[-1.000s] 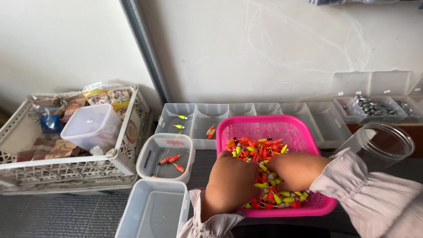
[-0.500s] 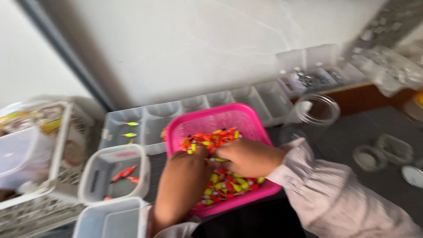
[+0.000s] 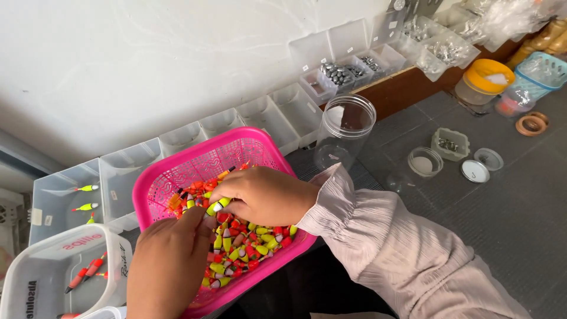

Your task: Sorting various types of fishing floats from a central basket into a partitioned storage tray.

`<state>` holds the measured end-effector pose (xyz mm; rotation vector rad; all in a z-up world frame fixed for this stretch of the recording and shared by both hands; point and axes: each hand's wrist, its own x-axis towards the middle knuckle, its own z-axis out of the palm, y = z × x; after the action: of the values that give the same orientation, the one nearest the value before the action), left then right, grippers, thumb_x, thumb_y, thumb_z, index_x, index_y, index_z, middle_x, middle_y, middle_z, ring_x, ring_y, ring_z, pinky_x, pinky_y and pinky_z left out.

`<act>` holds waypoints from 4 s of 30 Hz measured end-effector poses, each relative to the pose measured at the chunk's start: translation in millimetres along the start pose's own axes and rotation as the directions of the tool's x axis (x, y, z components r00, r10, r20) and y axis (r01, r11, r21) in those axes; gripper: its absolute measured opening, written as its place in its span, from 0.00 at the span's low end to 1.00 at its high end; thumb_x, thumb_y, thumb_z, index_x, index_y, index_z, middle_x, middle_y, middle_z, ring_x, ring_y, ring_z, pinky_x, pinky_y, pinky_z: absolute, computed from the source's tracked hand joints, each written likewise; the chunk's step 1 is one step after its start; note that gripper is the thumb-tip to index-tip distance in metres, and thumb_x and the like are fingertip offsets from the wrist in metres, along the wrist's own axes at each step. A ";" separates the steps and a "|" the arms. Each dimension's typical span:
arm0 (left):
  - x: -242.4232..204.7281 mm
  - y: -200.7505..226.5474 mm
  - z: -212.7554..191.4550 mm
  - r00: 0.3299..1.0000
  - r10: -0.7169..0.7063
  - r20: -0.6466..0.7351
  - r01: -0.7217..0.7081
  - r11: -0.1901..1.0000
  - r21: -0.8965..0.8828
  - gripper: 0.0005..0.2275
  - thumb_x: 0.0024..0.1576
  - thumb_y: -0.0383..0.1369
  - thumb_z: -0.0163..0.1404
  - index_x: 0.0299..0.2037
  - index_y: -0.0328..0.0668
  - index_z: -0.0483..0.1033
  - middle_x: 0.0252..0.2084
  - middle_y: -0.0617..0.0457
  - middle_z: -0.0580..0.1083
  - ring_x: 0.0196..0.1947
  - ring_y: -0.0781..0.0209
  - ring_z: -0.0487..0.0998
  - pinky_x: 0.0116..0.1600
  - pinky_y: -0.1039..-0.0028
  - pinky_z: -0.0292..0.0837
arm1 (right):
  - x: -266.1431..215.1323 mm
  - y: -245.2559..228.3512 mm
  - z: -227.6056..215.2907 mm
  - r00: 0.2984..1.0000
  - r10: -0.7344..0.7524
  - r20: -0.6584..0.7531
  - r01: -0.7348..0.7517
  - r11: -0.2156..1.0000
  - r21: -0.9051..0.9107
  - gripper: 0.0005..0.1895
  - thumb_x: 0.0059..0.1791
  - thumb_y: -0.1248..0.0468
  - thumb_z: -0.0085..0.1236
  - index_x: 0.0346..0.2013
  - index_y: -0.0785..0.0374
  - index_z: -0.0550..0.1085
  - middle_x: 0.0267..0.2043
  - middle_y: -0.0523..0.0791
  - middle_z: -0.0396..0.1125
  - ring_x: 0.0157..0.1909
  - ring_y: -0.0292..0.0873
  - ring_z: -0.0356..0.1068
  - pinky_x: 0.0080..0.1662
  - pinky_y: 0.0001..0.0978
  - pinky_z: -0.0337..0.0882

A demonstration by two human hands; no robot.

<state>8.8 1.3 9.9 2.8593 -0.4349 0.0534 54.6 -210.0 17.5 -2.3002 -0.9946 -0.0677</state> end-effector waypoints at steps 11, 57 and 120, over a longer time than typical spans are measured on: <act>-0.6 -7.3 9.8 0.998 0.026 -0.062 -0.026 1.000 -0.001 0.11 0.63 0.45 0.41 0.34 0.50 0.67 0.22 0.49 0.76 0.30 0.42 0.75 0.42 0.56 0.67 | -3.9 1.4 0.1 0.996 -0.073 -0.051 0.077 0.995 0.068 0.16 0.48 0.74 0.48 0.49 0.58 0.72 0.46 0.43 0.74 0.44 0.47 0.74 0.47 0.41 0.70; -0.1 5.8 -12.7 0.977 -0.199 0.079 0.211 0.958 -0.191 0.13 0.58 0.49 0.44 0.48 0.62 0.72 0.24 0.65 0.84 0.39 0.52 0.79 0.42 0.60 0.70 | 1.9 -12.3 -10.1 0.991 -0.097 -0.096 0.112 0.981 0.157 0.05 0.55 0.64 0.48 0.41 0.58 0.73 0.35 0.42 0.73 0.36 0.43 0.73 0.41 0.36 0.69; -3.6 -2.9 -16.4 0.943 0.009 -0.333 -0.201 0.813 -0.546 0.19 0.53 0.22 0.39 0.56 0.32 0.68 0.46 0.32 0.76 0.45 0.32 0.76 0.44 0.48 0.68 | 51.5 23.4 21.9 0.775 0.408 0.483 -0.153 0.862 -0.483 0.06 0.45 0.57 0.55 0.35 0.51 0.74 0.39 0.42 0.75 0.39 0.46 0.75 0.42 0.45 0.68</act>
<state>6.3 9.1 24.8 2.1722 -0.4496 0.3383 103.1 -176.8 2.1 -2.9423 -0.9491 0.6449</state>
